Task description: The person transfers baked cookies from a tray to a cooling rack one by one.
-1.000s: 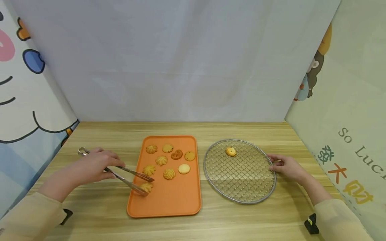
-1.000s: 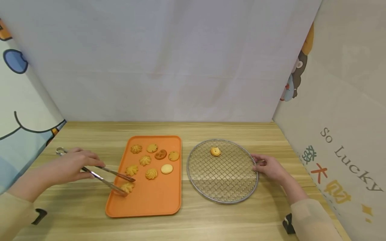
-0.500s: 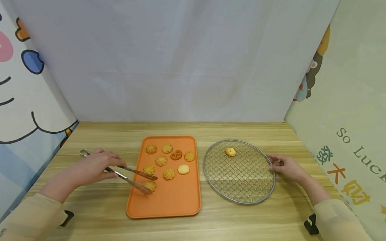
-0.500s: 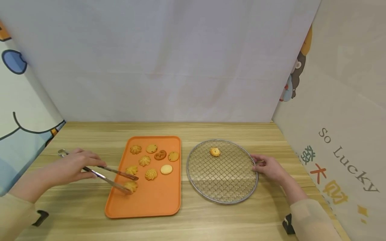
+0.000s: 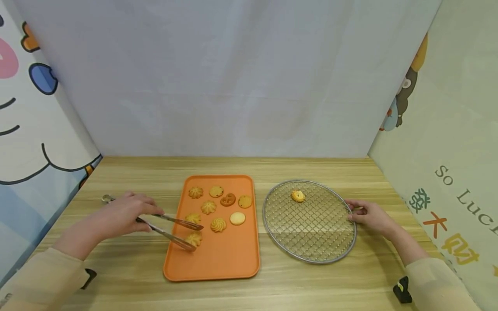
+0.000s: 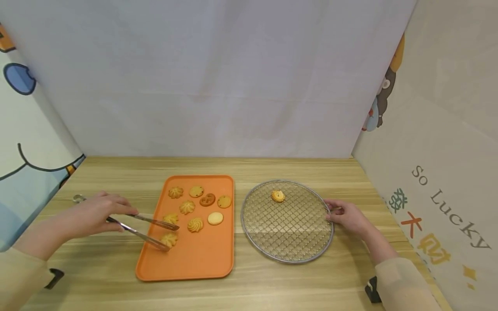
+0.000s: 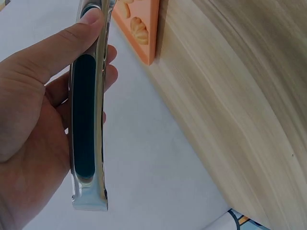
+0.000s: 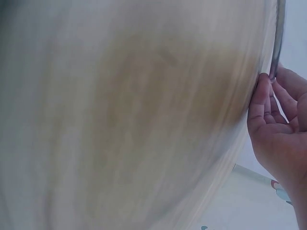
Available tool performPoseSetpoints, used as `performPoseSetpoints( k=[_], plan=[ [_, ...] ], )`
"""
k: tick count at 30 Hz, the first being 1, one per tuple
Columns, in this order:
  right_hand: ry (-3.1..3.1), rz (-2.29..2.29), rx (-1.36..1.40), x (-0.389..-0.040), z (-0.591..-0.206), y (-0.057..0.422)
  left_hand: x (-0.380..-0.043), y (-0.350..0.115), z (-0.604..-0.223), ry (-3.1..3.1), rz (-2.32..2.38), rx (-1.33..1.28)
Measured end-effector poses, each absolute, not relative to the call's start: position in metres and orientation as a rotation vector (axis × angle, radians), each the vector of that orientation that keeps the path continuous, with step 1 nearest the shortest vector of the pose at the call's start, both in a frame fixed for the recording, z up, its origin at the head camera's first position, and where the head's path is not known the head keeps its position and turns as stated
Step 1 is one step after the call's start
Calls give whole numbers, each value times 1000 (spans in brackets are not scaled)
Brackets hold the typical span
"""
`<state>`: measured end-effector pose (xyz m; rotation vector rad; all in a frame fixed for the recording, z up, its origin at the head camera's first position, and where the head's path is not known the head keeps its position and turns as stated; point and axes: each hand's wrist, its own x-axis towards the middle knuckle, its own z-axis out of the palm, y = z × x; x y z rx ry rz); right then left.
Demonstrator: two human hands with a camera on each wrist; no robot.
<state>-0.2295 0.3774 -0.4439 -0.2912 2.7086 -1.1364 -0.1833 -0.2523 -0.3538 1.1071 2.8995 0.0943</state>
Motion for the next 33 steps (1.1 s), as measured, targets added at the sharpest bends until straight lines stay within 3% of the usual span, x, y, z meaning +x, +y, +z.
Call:
performPoseSetpoints(
  k=[33],
  plan=[
    [2721,-1129,-295,-233,-449,378,-187,-234,-341,2956,48,1215]
  ],
)
